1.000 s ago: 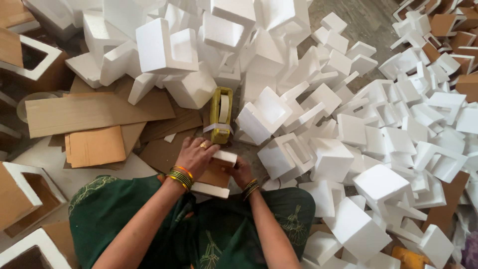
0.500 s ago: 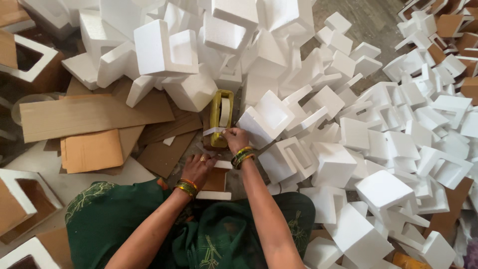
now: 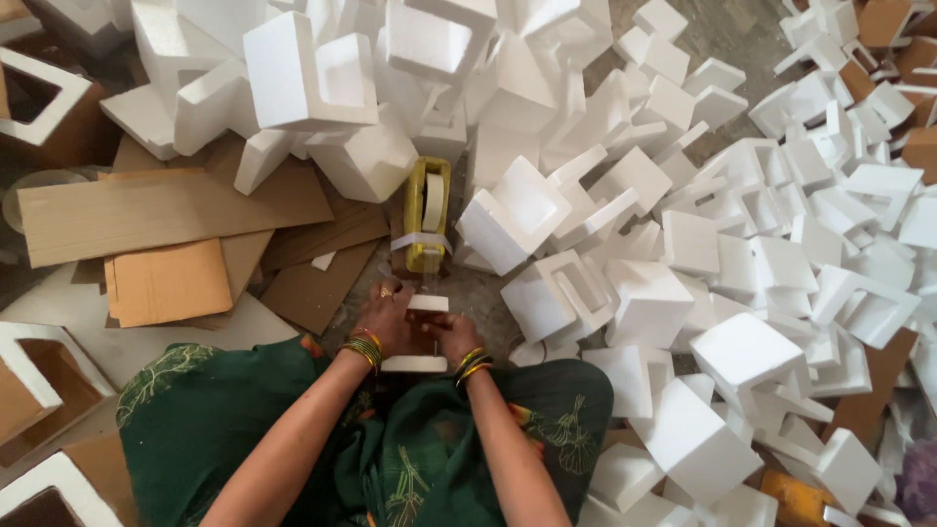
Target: The person sits on the floor and assembles small packaging units by inserting white foam inserts into cardboard frames. They use a tape dispenser to secure the components together, repeating the process for multiple units.
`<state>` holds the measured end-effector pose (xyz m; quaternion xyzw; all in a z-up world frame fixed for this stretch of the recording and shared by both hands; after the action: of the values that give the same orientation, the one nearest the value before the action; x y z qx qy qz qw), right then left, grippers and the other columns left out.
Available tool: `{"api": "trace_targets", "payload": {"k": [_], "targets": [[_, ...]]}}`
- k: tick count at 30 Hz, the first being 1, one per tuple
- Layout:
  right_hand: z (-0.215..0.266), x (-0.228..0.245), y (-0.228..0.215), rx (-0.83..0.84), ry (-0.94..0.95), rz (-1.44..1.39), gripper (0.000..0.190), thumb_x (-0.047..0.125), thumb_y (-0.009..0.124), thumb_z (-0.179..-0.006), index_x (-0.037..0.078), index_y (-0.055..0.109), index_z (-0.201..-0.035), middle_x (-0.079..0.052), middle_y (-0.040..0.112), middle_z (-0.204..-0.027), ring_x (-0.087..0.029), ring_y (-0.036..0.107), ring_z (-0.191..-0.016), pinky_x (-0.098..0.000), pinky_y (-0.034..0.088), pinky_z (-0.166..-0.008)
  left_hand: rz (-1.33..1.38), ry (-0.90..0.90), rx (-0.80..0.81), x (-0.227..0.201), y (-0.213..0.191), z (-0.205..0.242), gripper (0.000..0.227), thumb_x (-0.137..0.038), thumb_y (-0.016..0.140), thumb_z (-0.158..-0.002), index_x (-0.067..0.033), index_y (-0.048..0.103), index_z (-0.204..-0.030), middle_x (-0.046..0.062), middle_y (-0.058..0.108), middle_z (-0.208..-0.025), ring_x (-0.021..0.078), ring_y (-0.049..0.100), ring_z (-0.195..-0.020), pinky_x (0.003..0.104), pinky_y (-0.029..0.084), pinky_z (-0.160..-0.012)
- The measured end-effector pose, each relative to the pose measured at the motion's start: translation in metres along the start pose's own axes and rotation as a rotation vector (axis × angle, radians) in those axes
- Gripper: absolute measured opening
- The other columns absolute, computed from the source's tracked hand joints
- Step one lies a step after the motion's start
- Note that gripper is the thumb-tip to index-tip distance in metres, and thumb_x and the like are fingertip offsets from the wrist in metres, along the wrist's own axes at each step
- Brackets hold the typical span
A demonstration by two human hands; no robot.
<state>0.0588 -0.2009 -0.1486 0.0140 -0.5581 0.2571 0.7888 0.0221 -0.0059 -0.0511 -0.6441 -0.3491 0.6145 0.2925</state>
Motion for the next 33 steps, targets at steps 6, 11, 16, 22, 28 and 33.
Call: {"api": "trace_targets", "payload": {"k": [6,11,16,22,28,33], "targets": [[0.029,0.041,-0.005,-0.255,0.271,0.35,0.041,0.023,0.081,-0.083,0.005,0.072,-0.119,-0.017,0.074,-0.102,-0.026,0.073,-0.092,-0.0375,0.058,-0.082,-0.082,-0.182,0.018,-0.027,-0.006,0.0,0.058,-0.023,0.08,-0.074,-0.0182,0.059,-0.127,0.012,0.056,-0.131,0.0373,0.047,-0.125,0.056,0.046,-0.092],[0.01,0.068,-0.012,-0.532,-0.237,0.096,0.043,0.037,0.064,-0.097,0.0,0.075,-0.116,-0.016,0.072,-0.098,-0.027,0.069,-0.087,-0.04,0.053,-0.077,-0.199,-0.16,0.084,-0.021,-0.007,-0.012,0.058,-0.025,0.083,-0.072,-0.019,0.059,-0.124,0.006,0.057,-0.128,0.0328,0.05,-0.123,0.053,0.046,-0.095],[-0.053,0.099,-0.019,-0.082,-0.025,0.206,0.042,0.039,0.076,-0.089,0.0,0.079,-0.104,-0.014,0.079,-0.086,-0.022,0.07,-0.078,-0.0384,0.055,-0.074,-0.231,-0.162,-0.015,-0.02,0.002,-0.012,0.058,-0.029,0.085,-0.071,-0.0174,0.059,-0.121,0.009,0.058,-0.123,0.0331,0.051,-0.12,0.053,0.046,-0.091],[-0.111,0.042,-0.013,0.188,0.239,0.145,0.045,0.04,0.065,-0.095,-0.001,0.075,-0.11,-0.015,0.076,-0.1,-0.025,0.069,-0.089,-0.0391,0.054,-0.082,-0.194,-0.144,-0.067,-0.013,0.01,-0.015,0.059,-0.029,0.086,-0.067,-0.0139,0.058,-0.118,0.012,0.058,-0.12,0.0342,0.052,-0.118,0.051,0.046,-0.092],[-0.098,0.019,-0.02,0.016,0.217,-0.021,0.052,0.043,0.049,-0.104,-0.002,0.07,-0.12,-0.017,0.072,-0.113,-0.027,0.065,-0.101,-0.0399,0.051,-0.09,-0.256,-0.098,-0.144,-0.008,0.018,-0.008,0.048,-0.016,0.077,-0.07,-0.0106,0.06,-0.115,0.014,0.058,-0.124,0.0354,0.054,-0.114,0.046,0.048,-0.091],[-0.057,0.03,0.007,-0.281,-0.246,-0.298,0.059,0.046,0.036,-0.111,-0.002,0.066,-0.128,-0.019,0.068,-0.125,-0.029,0.063,-0.111,-0.0405,0.049,-0.097,-0.217,-0.115,-0.117,-0.013,0.013,-0.01,0.046,-0.012,0.076,-0.072,-0.0116,0.06,-0.115,0.014,0.058,-0.121,0.0358,0.054,-0.113,0.047,0.048,-0.092]]}}
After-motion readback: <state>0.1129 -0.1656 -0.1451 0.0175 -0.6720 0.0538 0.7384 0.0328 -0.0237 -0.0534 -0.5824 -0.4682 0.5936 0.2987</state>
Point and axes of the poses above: each hand's wrist, its own z-axis away from the middle knuckle, its own y-axis out of the palm, x = y × z, the point moved 2 cm from there along -z, towards the middle knuckle
